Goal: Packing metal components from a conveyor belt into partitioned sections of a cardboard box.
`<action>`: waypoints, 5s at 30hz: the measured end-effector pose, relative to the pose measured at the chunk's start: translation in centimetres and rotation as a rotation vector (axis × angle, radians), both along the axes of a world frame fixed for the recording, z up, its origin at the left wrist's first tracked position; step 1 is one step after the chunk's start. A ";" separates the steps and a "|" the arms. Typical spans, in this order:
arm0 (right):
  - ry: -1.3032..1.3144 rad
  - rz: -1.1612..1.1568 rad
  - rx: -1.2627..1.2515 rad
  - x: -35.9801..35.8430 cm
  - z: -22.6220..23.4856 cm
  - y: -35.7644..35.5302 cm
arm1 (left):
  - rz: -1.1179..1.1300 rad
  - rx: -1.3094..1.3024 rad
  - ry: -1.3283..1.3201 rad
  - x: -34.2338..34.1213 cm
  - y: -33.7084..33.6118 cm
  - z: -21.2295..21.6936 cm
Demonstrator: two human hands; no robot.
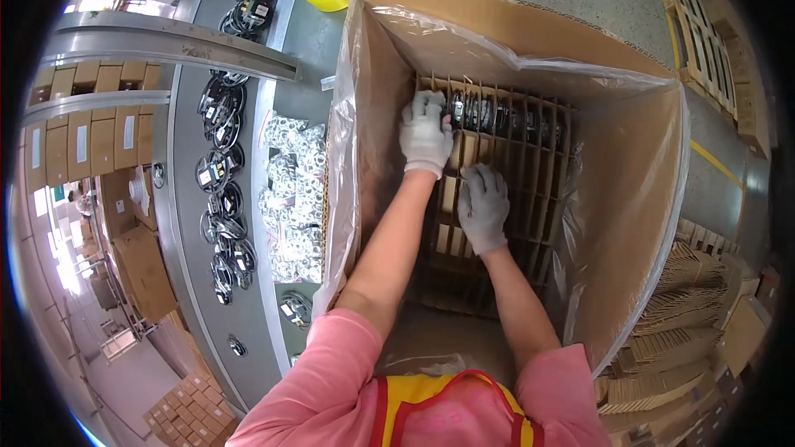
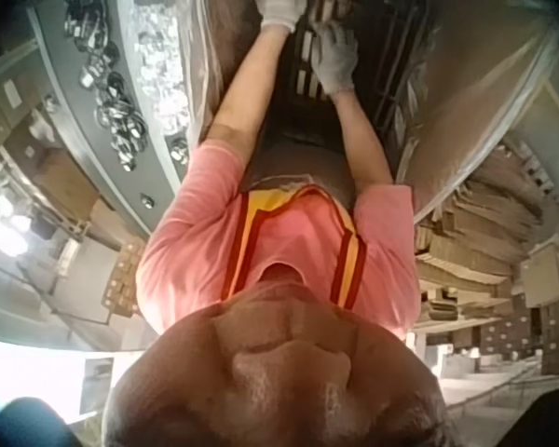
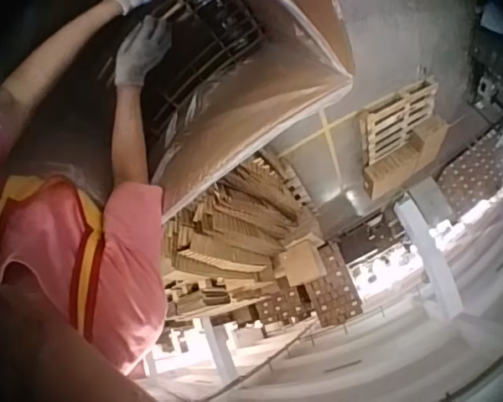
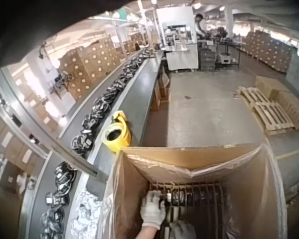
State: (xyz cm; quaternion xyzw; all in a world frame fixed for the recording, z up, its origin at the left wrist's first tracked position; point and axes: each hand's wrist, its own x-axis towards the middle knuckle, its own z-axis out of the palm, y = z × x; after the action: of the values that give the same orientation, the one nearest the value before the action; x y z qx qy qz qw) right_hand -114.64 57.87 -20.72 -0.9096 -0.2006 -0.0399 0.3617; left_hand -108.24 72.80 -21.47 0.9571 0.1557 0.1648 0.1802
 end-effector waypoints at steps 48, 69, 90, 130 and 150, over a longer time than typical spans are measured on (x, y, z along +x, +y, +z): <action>0.718 0.605 0.173 -12.2 12.9 36.7 | 0.672 0.424 0.023 -52.8 29.5 13.6; 0.850 0.843 0.088 -37.6 12.1 39.3 | 0.986 -0.084 -0.279 -73.9 24.4 14.0; 1.044 0.638 0.120 -31.7 13.4 38.3 | 0.794 -0.100 -0.304 -69.4 20.8 15.6; -0.763 1.538 -0.565 -33.9 15.0 31.7 | 1.061 -1.443 -1.143 -75.1 13.4 17.7; -0.468 1.633 -0.222 -39.4 13.4 35.3 | 0.979 0.051 0.378 -79.7 16.4 15.0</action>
State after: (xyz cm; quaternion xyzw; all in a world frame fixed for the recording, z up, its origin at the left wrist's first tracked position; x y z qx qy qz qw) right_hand -154.03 93.13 -7.36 -0.4786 -0.8650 0.0662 0.1352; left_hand -187.89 89.24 -6.46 0.7894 0.6105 0.0579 0.0277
